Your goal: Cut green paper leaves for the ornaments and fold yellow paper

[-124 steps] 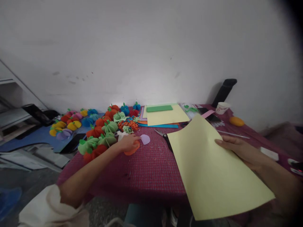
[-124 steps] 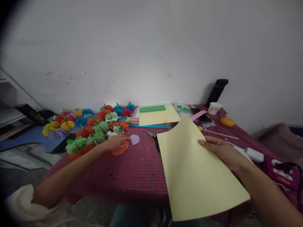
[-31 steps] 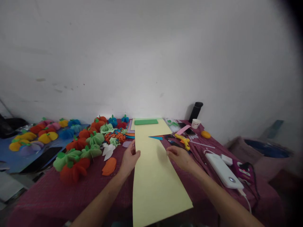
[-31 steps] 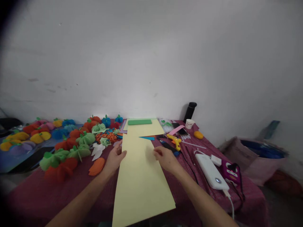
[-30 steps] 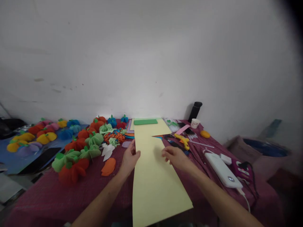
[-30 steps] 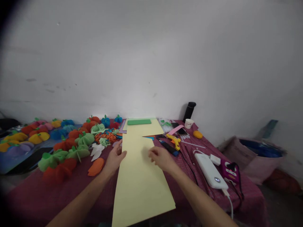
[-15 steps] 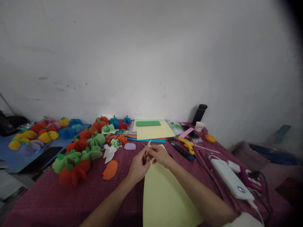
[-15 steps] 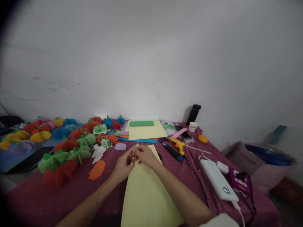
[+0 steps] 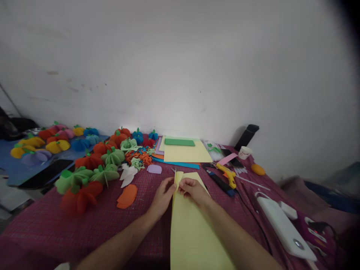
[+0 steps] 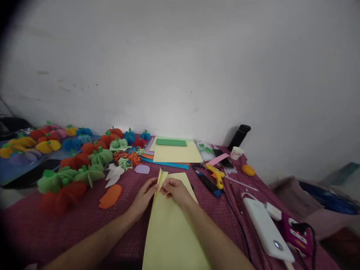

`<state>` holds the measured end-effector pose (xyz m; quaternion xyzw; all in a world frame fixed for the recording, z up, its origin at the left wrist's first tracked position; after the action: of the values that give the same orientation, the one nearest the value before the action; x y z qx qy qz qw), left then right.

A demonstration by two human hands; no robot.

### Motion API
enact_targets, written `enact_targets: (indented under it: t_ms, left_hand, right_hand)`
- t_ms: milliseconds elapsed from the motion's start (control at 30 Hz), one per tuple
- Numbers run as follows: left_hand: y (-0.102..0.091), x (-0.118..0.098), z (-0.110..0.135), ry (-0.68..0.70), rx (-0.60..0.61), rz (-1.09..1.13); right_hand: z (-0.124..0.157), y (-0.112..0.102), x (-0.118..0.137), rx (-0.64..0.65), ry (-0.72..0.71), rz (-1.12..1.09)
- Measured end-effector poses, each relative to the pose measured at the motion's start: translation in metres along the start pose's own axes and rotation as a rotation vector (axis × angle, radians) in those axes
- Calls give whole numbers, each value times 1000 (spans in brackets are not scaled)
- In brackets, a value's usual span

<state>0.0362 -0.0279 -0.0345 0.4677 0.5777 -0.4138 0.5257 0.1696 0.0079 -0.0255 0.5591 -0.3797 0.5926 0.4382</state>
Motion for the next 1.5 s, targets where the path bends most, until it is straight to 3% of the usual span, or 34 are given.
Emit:
enact_targets:
  t_ms: [467,733,933,1067,1200,1267,1333,1400,1500]
  left_hand:
    - [1,3,-2,-175,31,127]
    - [7,2,3,-11,108,68]
    - [-8,3,-10,-118,-16,62]
    - [-25,6,-23,-112,-133,54]
    - [-37,8,-31,-87,-216,87]
    - [-44,10,-35,-84,-274,96]
    - [-50,12,-38,-87,-336,105]
    - [-56,14,-41,-90,-386,115]
    - [-61,18,-44,-91,-437,124]
  right_hand:
    - [0,-4,2,-45,72,-22]
    - [-3,2,-6,-97,13,164]
    - [-5,-10,-1,-166,11,73]
    - [7,-19,28,-230,-57,18]
    - [37,-40,84,-309,-208,10]
    - [57,-58,116,-328,-202,-36]
    - [80,-80,146,-431,-168,-41]
    - [103,-103,171,-624,-175,-26]
    - [130,-128,196,-796,-207,5]
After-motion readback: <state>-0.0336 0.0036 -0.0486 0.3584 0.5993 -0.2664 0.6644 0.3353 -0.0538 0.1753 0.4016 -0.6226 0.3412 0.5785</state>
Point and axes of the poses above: each hand's wrist, its own z-axis away from the middle knuckle, its own y-axis out of the palm, x = y × z, the point moved 3 cm from there along -z, towards the middle knuckle, and after that the axes turned 9 degrees about -x, right-handed, at the moved point
